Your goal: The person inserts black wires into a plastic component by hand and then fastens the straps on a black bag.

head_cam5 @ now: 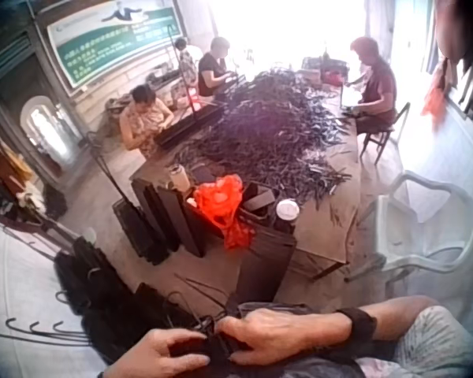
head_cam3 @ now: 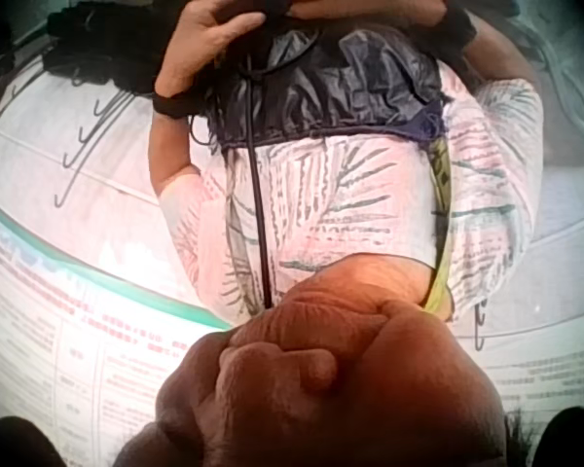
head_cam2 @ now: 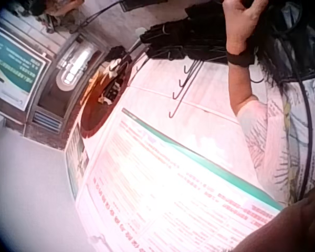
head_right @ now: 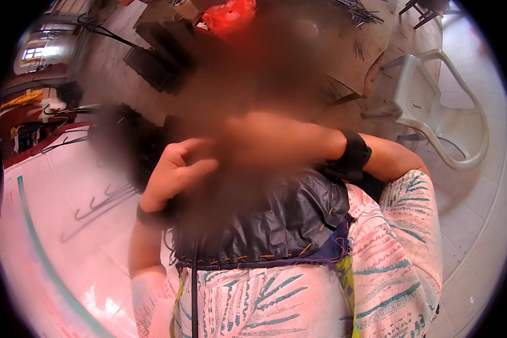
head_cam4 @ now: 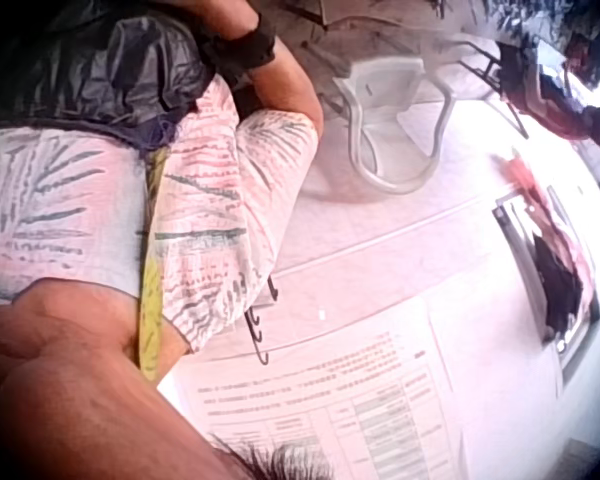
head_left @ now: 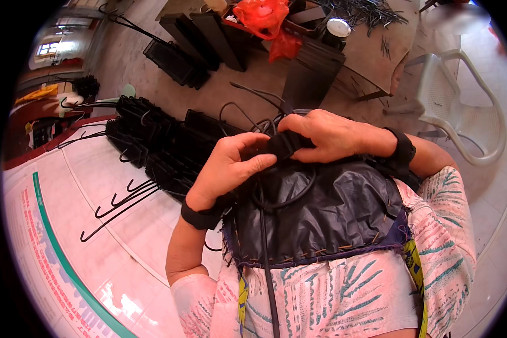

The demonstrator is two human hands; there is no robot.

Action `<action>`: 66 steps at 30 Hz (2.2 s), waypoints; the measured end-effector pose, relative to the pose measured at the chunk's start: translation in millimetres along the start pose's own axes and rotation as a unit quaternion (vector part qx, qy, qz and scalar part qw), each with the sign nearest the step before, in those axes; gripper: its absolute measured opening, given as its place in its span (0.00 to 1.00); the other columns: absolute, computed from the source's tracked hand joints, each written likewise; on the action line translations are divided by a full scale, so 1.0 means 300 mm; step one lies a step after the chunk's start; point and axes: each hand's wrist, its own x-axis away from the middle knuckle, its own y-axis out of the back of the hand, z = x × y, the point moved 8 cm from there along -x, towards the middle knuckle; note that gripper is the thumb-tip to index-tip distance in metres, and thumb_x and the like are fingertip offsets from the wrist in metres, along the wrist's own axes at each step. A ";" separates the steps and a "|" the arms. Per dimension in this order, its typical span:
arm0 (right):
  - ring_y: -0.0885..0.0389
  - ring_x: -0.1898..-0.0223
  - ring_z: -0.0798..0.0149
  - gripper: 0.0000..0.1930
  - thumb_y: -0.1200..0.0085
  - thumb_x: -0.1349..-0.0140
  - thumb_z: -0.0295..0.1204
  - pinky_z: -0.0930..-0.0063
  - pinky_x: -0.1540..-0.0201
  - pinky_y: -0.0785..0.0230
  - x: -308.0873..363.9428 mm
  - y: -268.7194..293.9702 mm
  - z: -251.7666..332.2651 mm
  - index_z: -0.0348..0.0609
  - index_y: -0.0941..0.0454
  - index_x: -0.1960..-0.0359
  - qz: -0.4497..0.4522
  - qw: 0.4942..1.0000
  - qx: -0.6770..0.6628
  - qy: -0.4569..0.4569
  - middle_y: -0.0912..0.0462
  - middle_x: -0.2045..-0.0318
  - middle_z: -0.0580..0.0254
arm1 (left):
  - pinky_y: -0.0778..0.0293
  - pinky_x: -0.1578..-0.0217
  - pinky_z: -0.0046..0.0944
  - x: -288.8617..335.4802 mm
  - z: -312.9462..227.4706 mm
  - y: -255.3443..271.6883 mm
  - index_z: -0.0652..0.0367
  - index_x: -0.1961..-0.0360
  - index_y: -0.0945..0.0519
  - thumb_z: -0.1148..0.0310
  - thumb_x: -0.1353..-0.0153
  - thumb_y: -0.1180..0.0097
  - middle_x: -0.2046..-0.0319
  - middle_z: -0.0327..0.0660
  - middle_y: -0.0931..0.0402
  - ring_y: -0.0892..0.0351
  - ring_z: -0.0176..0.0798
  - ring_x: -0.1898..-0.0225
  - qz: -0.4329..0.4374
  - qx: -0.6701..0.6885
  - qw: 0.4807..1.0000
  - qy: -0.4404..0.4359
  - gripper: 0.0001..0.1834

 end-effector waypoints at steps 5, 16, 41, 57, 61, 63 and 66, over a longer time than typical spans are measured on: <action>0.25 0.76 0.50 0.21 0.44 0.55 0.29 0.64 0.74 0.34 -0.004 0.003 0.037 0.40 0.35 0.58 0.020 1.000 0.015 -0.007 0.25 0.77 0.51 | 0.32 0.71 0.24 -0.002 0.051 -0.032 0.70 0.69 0.24 0.76 0.55 0.40 0.75 0.34 0.25 0.29 0.24 0.72 0.090 0.046 0.990 0.096 0.11; 0.27 0.60 0.67 0.34 0.41 0.51 0.37 0.74 0.57 0.34 -0.021 0.016 0.014 0.32 0.41 0.46 0.064 0.952 -0.291 -0.068 0.26 0.58 0.53 | 0.36 0.76 0.24 0.026 0.018 -0.013 0.67 0.77 0.23 0.81 0.60 0.42 0.81 0.32 0.27 0.32 0.23 0.77 -0.020 0.017 0.999 -0.024 0.05; 0.46 0.79 0.82 0.15 0.48 0.46 0.31 0.81 0.80 0.52 0.006 0.005 -0.047 0.38 0.38 0.82 0.060 0.959 -0.195 -0.199 0.42 0.84 0.77 | 0.34 0.73 0.26 0.251 0.114 0.095 0.65 0.74 0.25 0.78 0.55 0.43 0.79 0.37 0.29 0.29 0.28 0.76 -0.212 -0.085 0.968 -0.099 0.05; 0.46 0.80 0.80 0.16 0.48 0.47 0.33 0.78 0.80 0.52 -0.066 -0.023 0.063 0.37 0.39 0.83 0.068 0.988 -0.140 -0.003 0.45 0.86 0.73 | 0.34 0.65 0.28 0.434 0.405 0.011 0.66 0.63 0.30 0.65 0.53 0.43 0.70 0.40 0.31 0.31 0.33 0.68 -0.121 0.039 0.990 0.055 0.18; 0.45 0.80 0.80 0.16 0.49 0.47 0.33 0.78 0.80 0.51 -0.085 -0.034 0.086 0.36 0.39 0.83 0.093 0.990 -0.110 0.000 0.44 0.86 0.73 | 0.37 0.66 0.25 0.451 0.474 0.014 0.65 0.66 0.30 0.68 0.55 0.43 0.71 0.35 0.33 0.35 0.28 0.68 -0.087 0.106 0.979 0.153 0.16; 0.45 0.80 0.79 0.16 0.49 0.47 0.33 0.77 0.80 0.50 -0.091 -0.046 0.078 0.36 0.39 0.83 0.093 0.986 -0.133 0.032 0.44 0.86 0.73 | 0.38 0.67 0.25 0.464 0.510 -0.001 0.65 0.67 0.30 0.69 0.56 0.44 0.71 0.34 0.33 0.36 0.27 0.68 -0.083 0.134 0.972 0.174 0.16; 0.44 0.80 0.79 0.16 0.48 0.47 0.33 0.77 0.79 0.50 -0.097 -0.041 0.081 0.36 0.39 0.83 0.094 0.982 -0.155 0.061 0.43 0.86 0.72 | 0.38 0.67 0.25 0.478 0.512 -0.027 0.66 0.68 0.29 0.71 0.55 0.44 0.69 0.34 0.34 0.36 0.26 0.68 -0.171 0.204 0.951 0.156 0.13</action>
